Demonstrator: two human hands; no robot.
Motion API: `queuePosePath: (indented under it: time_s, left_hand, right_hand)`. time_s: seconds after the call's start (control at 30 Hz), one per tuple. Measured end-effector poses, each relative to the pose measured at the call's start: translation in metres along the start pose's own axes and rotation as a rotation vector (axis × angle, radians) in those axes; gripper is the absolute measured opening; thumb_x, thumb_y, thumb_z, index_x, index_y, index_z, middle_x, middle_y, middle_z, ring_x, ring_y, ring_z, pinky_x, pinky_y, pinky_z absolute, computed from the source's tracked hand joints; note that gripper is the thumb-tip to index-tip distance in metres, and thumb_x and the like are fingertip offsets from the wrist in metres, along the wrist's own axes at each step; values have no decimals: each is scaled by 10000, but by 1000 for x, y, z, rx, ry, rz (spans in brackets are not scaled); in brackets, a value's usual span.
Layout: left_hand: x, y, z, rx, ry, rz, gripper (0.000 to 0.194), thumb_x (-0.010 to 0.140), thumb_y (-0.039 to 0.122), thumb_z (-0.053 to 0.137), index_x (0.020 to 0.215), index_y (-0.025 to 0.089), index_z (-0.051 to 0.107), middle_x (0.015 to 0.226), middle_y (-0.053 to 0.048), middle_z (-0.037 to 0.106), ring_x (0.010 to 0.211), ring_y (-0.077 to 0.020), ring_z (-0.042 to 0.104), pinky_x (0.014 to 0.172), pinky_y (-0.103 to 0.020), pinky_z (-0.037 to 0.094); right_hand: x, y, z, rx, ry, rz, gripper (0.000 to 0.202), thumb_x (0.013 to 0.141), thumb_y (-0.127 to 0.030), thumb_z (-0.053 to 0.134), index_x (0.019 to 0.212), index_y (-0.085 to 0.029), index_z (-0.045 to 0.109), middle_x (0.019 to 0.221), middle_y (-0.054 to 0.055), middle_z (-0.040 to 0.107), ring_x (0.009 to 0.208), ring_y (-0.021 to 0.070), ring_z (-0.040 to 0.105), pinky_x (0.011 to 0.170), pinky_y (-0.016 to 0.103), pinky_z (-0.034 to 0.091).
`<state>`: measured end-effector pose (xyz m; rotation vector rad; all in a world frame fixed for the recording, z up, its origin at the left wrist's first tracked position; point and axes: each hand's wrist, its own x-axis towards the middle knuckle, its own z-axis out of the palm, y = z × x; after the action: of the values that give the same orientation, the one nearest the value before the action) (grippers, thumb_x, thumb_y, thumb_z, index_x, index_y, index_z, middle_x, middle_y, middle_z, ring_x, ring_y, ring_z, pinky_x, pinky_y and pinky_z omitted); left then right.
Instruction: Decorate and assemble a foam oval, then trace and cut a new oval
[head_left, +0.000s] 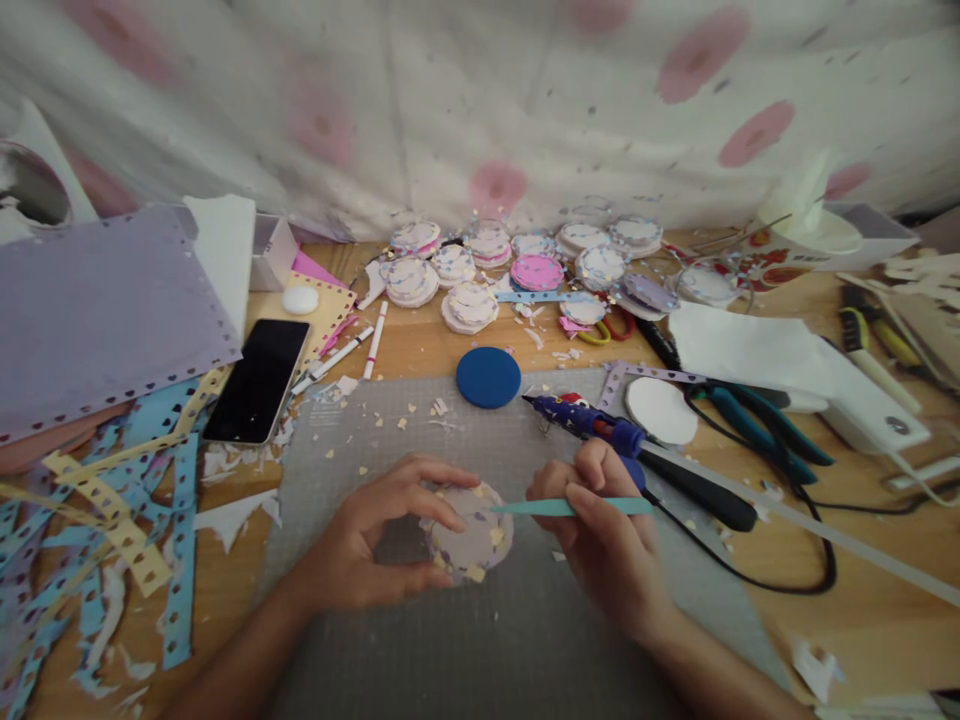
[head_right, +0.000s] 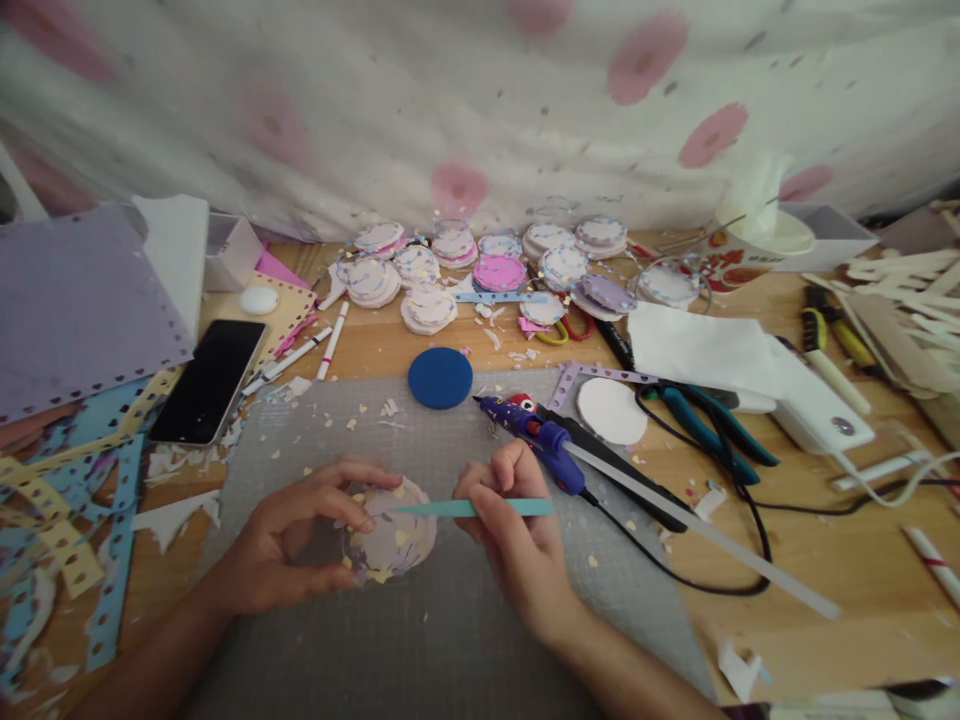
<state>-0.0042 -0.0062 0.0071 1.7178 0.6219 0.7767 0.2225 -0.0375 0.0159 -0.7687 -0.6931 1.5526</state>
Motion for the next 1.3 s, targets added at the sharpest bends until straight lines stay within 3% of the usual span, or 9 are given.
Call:
queuePosePath:
  time_s: [0.2,0.53,0.83,1.1,1.3]
  left_hand:
    - [0,-3,-3,-78,-20,-43,280,733,212,761,977,226,626,1246,-119,582,1160,-275,536,952,-413,429]
    - [0,-5,-4,-75,-9,-71,287,736,246,758,989,226,625,1235,-124,583,1148,-275,540,945,-406,424]
    - [1,-6,-4,-92,-11,-62,301,733,253,767,1002,231,635,1233,-119,583,1142,-272,545,943,-401,421]
    - [2,-5,-11,-79,-9,-81,287,731,263,762,977,197,628,1208,-146,586,1130,-278,560,884,-376,462]
    - [7,2,-17,122,-131,-123,237,710,258,767,882,177,627,1162,-131,634,1075,-250,600,902,-367,458]
  right_hand:
    - [4,0,1,11,30,-7,188,882,-245,515,783,-246,355,573,-71,333,543,121,280,523,251,278]
    - [-3,4,-2,-121,-70,-64,234,914,-294,542,805,-251,339,624,-66,377,570,115,317,531,249,264]
    - [-1,5,-2,-150,-23,-61,266,891,-328,553,788,-255,319,605,-69,361,548,121,315,524,250,280]
    - [1,3,-1,-148,105,-192,189,871,-252,529,784,-251,362,566,-70,369,537,131,325,548,264,307]
    - [-1,9,-7,-295,50,-310,68,904,-282,522,872,-253,470,677,-32,479,617,144,446,594,278,353]
